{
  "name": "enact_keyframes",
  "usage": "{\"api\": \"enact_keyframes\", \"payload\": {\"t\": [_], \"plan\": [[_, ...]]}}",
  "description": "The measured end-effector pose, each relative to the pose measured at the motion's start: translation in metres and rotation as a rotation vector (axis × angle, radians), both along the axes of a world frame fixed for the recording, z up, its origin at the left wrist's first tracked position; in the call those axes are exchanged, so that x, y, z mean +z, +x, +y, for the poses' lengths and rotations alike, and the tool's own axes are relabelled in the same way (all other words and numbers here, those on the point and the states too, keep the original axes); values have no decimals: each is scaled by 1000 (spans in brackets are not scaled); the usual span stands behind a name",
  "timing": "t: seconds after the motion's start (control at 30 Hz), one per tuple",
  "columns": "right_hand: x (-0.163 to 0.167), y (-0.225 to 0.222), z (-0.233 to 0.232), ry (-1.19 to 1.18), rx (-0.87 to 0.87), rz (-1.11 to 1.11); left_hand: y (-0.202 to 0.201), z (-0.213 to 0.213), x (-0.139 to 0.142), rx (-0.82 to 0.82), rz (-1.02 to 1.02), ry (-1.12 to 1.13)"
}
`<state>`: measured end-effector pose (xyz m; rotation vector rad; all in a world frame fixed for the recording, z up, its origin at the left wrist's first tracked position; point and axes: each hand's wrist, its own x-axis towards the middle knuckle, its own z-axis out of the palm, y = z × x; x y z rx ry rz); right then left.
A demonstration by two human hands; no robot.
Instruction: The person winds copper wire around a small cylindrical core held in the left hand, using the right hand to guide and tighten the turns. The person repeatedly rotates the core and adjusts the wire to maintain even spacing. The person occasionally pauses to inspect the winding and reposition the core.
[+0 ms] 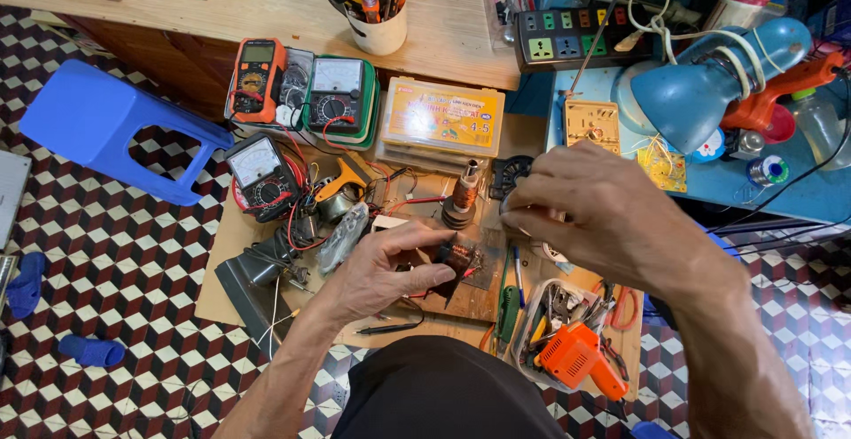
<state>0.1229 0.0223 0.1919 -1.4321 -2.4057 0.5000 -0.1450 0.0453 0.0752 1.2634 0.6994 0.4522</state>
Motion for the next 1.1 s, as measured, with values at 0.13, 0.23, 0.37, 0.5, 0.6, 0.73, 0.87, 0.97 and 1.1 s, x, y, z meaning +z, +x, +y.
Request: {"api": "enact_keyframes", "payload": {"t": [0.13,0.23,0.37,0.5,0.6,0.73,0.87,0.97,1.1], "plan": [[42,7,-2,199,-224,62,12,1,29,-21,-24,18],[51,7,-6,318,-376,129,29,1,40,-25,-134,96],[32,11,0,408,-459,152,53,6,38,6,-71,110],[7,23,2,421,-521,215,66,9,33,31,-75,134],[-9,30,3,387,-587,240,73,8,30,20,-97,59],[-23,35,2,363,-631,268,78,10,29,6,-57,82],[-36,40,4,323,-647,307,80,12,32,-3,-83,53],[-53,42,4,256,-672,342,81,9,33,-18,-89,-28],[-88,40,-3,-52,-844,484,83,8,27,-4,-102,111]]}}
